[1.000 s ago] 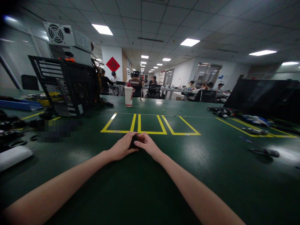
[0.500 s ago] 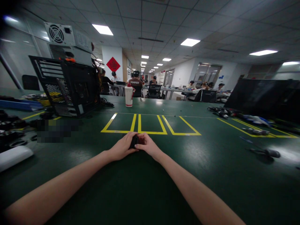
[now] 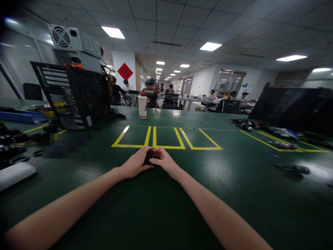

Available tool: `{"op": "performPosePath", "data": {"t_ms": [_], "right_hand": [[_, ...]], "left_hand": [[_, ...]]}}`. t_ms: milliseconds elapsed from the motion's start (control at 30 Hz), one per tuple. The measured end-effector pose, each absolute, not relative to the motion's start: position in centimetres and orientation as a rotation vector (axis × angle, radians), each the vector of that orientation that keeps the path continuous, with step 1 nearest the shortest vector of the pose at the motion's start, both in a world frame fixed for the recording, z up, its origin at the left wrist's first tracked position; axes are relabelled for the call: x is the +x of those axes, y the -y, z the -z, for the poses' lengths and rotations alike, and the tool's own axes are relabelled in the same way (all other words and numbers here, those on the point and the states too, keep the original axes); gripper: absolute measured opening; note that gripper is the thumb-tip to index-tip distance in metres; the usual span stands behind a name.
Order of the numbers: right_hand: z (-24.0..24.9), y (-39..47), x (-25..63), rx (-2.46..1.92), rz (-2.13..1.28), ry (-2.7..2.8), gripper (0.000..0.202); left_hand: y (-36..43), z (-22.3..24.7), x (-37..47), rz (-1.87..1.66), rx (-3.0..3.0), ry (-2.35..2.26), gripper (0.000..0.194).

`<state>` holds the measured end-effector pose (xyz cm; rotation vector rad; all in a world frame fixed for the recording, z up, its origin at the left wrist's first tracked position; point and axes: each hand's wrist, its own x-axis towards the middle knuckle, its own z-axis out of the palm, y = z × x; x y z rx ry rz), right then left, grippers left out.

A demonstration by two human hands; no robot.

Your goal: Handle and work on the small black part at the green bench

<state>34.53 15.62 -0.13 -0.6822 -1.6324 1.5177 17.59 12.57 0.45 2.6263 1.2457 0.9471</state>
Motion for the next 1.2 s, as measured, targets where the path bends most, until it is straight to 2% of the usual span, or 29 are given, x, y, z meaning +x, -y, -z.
{"op": "performPosePath", "data": {"t_ms": [100, 300, 533, 667, 867, 1200], "right_hand": [[0.17, -15.5, 34.49, -0.682, -1.508, 1.637, 0.039], [0.21, -15.5, 34.41, -0.753, -1.429, 1.645, 0.026], [0.21, -15.85, 34.38, -0.705, -1.484, 1.656, 0.028], [0.13, -15.61, 34.4, -0.66, -1.526, 1.645, 0.036], [0.02, -15.3, 34.42, -0.767, -1.423, 1.662, 0.028], [0.1, -15.56, 34.43, -0.71, -1.517, 1.637, 0.04]], "left_hand": [[-12.6, -0.42, 17.57, -0.94, 2.624, -1.235, 0.06], [-12.59, -0.44, 17.54, -0.956, 2.618, -1.239, 0.062], [-12.66, -0.26, 17.54, -0.965, 2.629, -1.243, 0.063], [-12.58, -0.39, 17.58, -0.957, 2.633, -1.239, 0.061], [-12.25, -0.73, 17.54, -0.925, 2.615, -1.259, 0.062], [-12.27, -0.85, 17.62, -0.919, 2.613, -1.259, 0.059]]}}
